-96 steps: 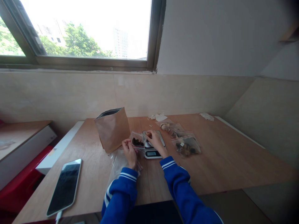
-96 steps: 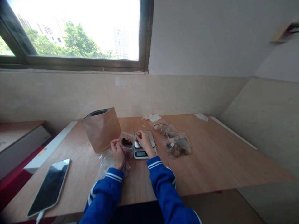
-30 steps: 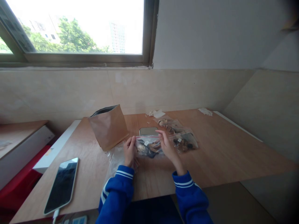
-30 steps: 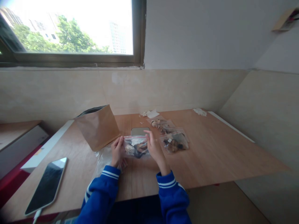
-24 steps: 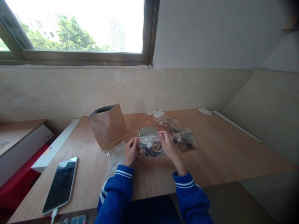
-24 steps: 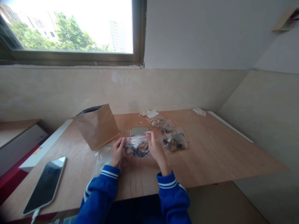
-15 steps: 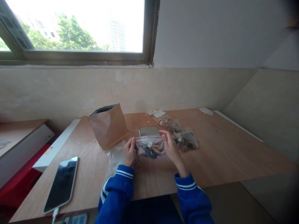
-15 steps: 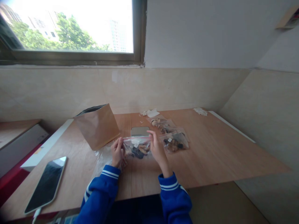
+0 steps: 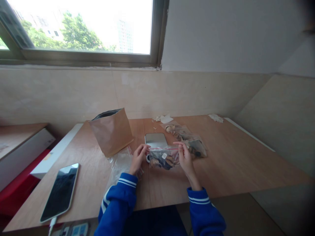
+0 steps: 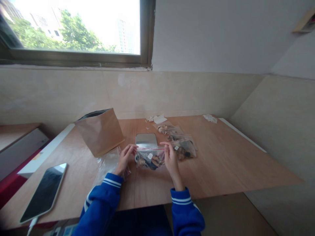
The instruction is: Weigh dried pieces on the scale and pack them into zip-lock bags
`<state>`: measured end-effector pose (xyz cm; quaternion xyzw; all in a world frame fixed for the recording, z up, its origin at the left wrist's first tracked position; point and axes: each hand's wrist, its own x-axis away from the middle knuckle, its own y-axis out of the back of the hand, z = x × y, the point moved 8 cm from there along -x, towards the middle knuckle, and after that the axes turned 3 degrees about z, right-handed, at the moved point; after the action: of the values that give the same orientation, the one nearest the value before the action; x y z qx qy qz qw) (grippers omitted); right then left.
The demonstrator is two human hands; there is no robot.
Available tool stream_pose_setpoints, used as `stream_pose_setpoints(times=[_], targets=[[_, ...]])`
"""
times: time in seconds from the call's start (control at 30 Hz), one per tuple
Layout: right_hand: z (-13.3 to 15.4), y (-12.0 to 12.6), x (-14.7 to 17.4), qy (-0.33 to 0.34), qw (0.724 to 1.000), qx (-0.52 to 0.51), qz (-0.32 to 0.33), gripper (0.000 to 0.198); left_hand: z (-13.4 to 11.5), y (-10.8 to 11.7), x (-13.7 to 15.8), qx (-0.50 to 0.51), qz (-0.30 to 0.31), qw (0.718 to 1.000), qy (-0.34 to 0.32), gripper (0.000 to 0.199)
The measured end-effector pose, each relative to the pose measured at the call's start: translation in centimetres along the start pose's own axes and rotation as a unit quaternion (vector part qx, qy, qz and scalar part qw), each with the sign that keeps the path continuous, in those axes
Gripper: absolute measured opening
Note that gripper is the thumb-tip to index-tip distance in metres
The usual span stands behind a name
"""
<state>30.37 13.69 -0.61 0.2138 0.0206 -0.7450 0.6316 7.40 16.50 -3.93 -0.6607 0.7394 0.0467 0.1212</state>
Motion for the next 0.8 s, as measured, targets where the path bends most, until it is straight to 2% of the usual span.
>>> stream_pose_setpoints(times=[0.13,0.33,0.43,0.53,0.63,0.8], targets=[[-0.7,-1.3,0.3,-0.02,0.999,-0.035,0.02,0.045,-0.1,-0.5,0.2,-0.026,0.023,0.999,0.008,0.032],[-1.4,-1.9,1.4,-0.04,0.995,-0.094,-0.001,0.053,0.2,0.4,0.0,-0.012,-0.029,1.0,-0.004,0.032],[-1.8,-2.8,2.9,-0.059,0.991,-0.115,0.016,0.06,0.3,1.3,0.0,0.003,-0.074,0.997,0.003,0.034],[-2.7,-4.1,4.4,-0.104,0.985,-0.125,0.052,0.053,0.4,1.7,0.1,0.022,-0.099,0.995,0.009,0.035],[-4.0,-4.8,5.3,-0.147,0.976,-0.146,0.072,0.053,0.4,1.9,0.2,0.042,-0.11,0.993,0.0,0.032],[-6.3,-4.2,5.8,-0.181,0.973,-0.118,0.087,0.054,0.7,2.0,0.2,0.055,-0.105,0.993,0.011,0.028]])
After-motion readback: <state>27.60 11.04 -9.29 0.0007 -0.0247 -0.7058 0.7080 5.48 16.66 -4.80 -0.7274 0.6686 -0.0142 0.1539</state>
